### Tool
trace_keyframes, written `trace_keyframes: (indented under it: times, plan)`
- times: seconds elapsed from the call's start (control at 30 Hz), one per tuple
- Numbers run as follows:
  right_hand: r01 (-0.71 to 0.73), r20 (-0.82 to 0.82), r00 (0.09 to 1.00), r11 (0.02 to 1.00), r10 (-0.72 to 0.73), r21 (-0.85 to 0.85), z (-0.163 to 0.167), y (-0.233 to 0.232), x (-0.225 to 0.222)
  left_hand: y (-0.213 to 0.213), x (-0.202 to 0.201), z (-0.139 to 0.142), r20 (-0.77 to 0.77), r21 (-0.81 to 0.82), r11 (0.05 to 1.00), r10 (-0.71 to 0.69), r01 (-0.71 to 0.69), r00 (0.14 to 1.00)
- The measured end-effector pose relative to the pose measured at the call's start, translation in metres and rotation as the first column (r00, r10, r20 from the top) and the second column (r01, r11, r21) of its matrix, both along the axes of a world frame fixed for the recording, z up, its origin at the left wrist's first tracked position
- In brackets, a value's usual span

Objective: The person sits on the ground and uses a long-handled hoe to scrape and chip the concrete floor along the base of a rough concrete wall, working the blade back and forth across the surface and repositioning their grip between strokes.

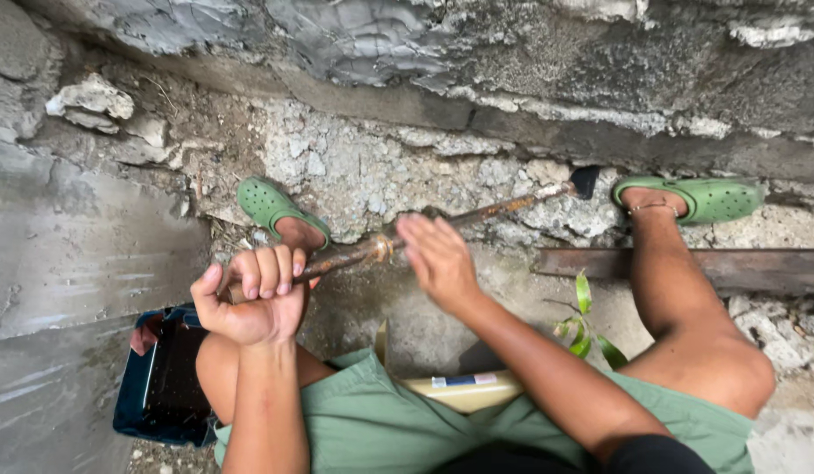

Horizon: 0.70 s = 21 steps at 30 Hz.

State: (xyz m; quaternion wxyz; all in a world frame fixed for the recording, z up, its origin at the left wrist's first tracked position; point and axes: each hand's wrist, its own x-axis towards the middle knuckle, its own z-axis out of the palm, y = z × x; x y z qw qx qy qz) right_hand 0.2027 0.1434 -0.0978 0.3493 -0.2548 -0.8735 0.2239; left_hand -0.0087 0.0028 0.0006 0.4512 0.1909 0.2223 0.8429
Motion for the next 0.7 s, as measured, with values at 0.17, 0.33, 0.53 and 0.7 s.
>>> trace_keyframes:
  times: [0.17,0.33,0.53,0.7]
  plan:
    - [0.027,-0.018,0.999,0.999,-0.027,-0.018,-0.005,-0.004,-0.001,0.002,0.0,-0.002,-0.012,0.041,0.999,0.002,-0.002,1.0]
    - [0.114,-0.021,0.993,0.989,-0.116,-0.091,0.007,-0.016,-0.002,-0.001,-0.002,-0.004,0.032,0.016,1.0,0.008,-0.009,0.999]
    - [0.13,0.014,0.992,0.989,-0.129,-0.073,0.007,-0.018,-0.003,0.001,0.002,0.0,0.062,-0.011,1.0,0.024,-0.024,0.998]
    - [0.068,-0.008,0.998,0.997,-0.068,-0.04,0.004,-0.019,-0.001,0.001,0.005,0.002,0.049,-0.033,0.997,0.075,-0.073,0.996]
